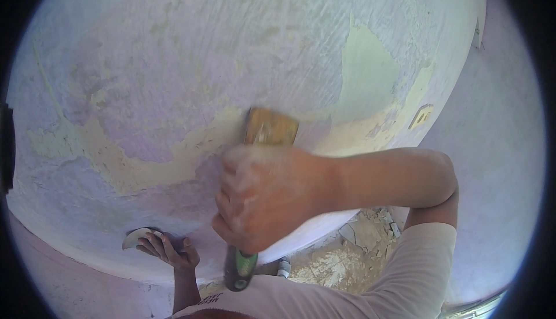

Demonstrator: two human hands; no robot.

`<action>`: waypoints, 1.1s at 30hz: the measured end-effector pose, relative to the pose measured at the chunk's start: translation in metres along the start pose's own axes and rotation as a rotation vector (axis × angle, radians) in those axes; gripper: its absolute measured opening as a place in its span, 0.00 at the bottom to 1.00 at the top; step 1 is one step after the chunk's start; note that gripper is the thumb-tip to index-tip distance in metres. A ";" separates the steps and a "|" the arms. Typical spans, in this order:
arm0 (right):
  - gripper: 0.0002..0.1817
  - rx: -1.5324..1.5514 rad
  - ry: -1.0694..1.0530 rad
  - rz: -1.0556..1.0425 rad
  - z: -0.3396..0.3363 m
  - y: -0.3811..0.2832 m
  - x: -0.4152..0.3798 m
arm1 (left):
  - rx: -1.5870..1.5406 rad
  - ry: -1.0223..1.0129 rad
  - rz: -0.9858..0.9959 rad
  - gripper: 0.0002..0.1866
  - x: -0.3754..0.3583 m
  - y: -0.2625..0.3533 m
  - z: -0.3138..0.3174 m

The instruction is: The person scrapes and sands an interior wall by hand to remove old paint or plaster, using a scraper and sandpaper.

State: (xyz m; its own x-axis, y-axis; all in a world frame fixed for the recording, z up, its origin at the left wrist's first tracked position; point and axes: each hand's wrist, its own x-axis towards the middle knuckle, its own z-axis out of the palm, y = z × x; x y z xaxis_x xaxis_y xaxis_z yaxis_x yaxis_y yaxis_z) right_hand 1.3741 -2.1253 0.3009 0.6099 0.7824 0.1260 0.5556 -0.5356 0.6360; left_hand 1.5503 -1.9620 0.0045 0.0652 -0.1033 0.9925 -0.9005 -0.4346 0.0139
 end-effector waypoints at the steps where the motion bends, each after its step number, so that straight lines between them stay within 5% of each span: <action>1: 0.25 0.037 -0.032 -0.037 0.007 -0.010 -0.001 | 0.004 -0.005 0.004 0.28 0.000 -0.001 -0.001; 29: 0.28 0.070 0.094 0.033 0.007 -0.007 -0.002 | 0.012 -0.025 0.005 0.29 -0.003 -0.001 -0.001; 33: 0.28 0.032 -0.024 0.027 0.003 -0.006 -0.002 | 0.015 -0.016 0.024 0.28 -0.004 -0.004 -0.001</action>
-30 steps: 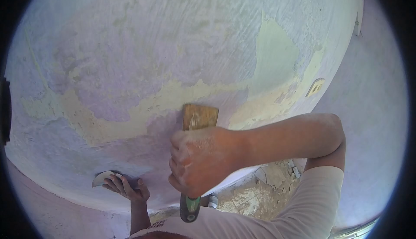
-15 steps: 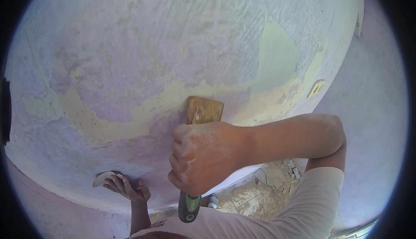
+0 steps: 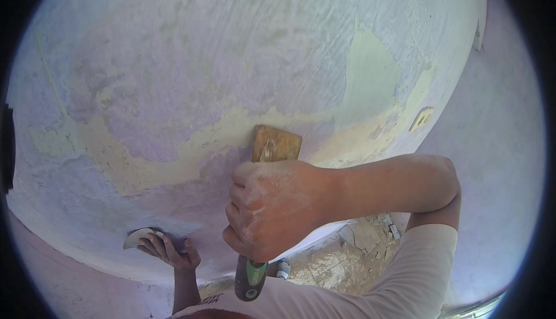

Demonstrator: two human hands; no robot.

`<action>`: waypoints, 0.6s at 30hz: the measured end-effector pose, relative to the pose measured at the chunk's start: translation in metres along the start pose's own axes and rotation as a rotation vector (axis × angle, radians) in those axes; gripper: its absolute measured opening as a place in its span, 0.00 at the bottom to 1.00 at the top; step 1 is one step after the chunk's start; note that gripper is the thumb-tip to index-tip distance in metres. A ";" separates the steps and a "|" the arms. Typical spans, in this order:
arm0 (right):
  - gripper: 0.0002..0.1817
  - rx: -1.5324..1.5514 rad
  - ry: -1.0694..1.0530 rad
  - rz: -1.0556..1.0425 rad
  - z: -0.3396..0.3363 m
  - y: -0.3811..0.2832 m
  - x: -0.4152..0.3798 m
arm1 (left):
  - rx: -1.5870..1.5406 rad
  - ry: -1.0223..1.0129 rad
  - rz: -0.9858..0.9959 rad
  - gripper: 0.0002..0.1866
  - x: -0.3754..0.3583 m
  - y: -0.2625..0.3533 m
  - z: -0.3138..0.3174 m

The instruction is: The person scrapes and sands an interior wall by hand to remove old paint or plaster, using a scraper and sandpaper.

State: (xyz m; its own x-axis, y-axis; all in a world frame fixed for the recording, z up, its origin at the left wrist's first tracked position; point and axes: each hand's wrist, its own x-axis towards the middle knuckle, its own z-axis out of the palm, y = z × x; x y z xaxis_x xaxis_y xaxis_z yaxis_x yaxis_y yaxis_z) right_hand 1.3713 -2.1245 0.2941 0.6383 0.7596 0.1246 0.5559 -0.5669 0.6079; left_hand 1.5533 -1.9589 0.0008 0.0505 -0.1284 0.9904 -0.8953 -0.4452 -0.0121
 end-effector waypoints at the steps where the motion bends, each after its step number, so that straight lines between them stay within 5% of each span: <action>1: 0.27 -0.022 0.035 0.019 -0.005 0.007 0.001 | -0.002 0.007 -0.004 0.28 0.001 0.001 0.001; 18: 0.28 0.034 0.054 -0.001 -0.003 0.000 0.005 | -0.007 0.015 -0.005 0.29 0.006 0.003 0.000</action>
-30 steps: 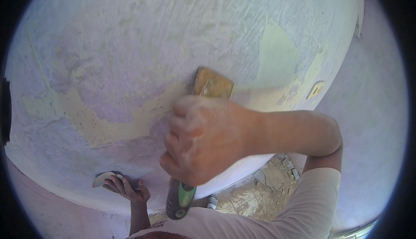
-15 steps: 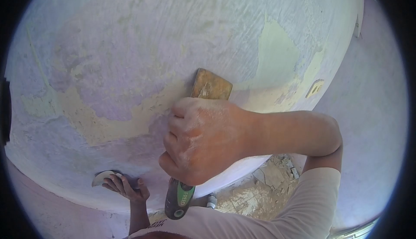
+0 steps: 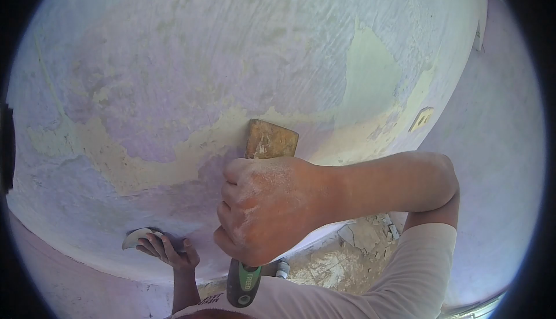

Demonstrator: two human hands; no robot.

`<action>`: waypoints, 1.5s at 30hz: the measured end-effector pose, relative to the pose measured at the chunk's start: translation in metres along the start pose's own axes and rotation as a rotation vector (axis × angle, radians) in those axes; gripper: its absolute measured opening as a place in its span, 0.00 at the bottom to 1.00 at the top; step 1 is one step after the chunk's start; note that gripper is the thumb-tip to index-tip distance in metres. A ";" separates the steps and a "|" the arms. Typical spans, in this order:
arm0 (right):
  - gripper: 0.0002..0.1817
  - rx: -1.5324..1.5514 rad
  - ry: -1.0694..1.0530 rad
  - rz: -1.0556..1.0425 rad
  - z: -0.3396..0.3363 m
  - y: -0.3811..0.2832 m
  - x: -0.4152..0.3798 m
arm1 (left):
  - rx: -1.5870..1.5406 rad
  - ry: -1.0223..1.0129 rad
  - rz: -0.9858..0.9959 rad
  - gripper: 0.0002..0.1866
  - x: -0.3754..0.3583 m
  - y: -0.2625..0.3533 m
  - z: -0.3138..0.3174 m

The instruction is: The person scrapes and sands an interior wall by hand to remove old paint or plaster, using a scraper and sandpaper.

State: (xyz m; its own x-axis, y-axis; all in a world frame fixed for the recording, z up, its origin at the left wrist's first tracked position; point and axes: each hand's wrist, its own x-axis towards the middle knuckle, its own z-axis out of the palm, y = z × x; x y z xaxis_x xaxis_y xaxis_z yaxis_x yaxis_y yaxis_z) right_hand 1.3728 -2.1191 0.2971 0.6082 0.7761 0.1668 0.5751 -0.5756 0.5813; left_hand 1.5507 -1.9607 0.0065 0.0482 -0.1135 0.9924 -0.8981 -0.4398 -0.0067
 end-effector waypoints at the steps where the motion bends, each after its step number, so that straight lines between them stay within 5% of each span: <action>1: 0.27 0.004 -0.019 -0.010 0.002 0.000 0.000 | -0.004 0.000 -0.005 0.29 0.000 0.000 0.001; 30: 0.23 -0.083 -0.012 -0.024 0.004 0.007 0.004 | -0.001 -0.011 -0.010 0.29 -0.003 0.000 0.000; 36: 0.23 -0.010 -0.157 -0.086 0.012 -0.004 0.001 | -0.003 0.002 -0.005 0.29 -0.002 0.000 0.001; 39: 0.22 -0.062 0.025 -0.011 0.007 0.001 0.005 | -0.002 -0.005 -0.014 0.28 -0.003 0.000 0.000; 42: 0.21 -0.020 -0.181 -0.080 0.014 -0.008 0.001 | -0.001 -0.006 -0.016 0.28 -0.005 0.000 0.001; 45: 0.21 -0.032 -0.054 0.006 0.006 0.003 0.004 | 0.005 0.000 -0.004 0.28 -0.003 -0.001 0.001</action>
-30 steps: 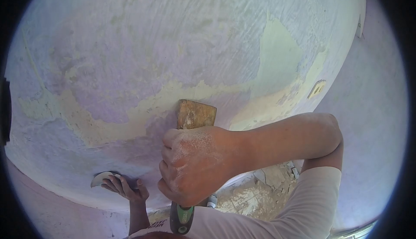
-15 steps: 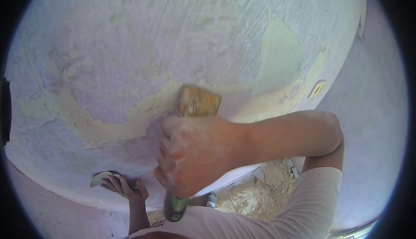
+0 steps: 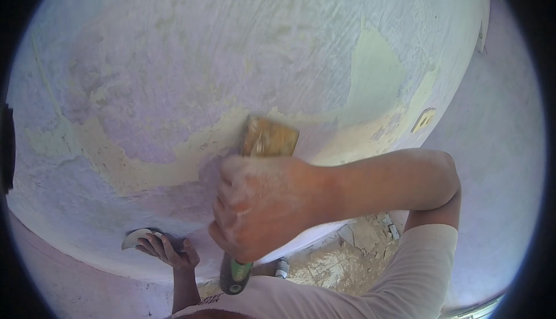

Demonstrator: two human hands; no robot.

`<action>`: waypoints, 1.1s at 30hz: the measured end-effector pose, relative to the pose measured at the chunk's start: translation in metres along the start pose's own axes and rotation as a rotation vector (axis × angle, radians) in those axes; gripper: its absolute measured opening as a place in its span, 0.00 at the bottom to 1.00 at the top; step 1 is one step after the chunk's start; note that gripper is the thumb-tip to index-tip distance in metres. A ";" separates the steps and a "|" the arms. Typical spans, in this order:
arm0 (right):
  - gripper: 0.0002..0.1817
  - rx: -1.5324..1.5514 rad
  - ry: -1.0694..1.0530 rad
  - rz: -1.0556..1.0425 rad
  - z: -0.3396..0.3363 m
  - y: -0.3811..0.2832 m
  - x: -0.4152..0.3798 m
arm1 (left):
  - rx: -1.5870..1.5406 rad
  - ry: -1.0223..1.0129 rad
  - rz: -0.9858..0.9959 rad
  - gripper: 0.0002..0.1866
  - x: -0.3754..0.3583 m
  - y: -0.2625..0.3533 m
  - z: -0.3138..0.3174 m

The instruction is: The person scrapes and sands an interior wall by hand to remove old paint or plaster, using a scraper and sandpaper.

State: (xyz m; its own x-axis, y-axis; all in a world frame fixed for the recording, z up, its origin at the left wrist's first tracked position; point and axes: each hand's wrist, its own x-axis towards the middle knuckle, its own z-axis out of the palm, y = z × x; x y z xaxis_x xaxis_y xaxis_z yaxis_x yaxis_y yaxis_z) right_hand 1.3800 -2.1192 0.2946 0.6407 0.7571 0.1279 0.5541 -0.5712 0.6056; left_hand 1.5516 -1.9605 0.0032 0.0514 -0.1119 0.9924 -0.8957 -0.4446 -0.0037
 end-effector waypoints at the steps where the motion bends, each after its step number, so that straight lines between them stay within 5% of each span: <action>1: 0.21 -0.015 0.006 0.004 -0.001 0.001 0.001 | -0.005 -0.001 -0.003 0.28 0.000 0.000 0.000; 33: 0.25 0.001 -0.016 0.007 0.001 -0.006 0.001 | 0.002 -0.021 -0.020 0.28 0.000 0.001 -0.002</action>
State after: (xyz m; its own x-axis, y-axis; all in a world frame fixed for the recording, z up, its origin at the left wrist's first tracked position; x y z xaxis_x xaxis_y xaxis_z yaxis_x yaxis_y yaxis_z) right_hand 1.3782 -2.1158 0.2904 0.6530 0.7478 0.1198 0.5501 -0.5771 0.6037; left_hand 1.5497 -1.9593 0.0033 0.0783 -0.1216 0.9895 -0.8936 -0.4486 0.0156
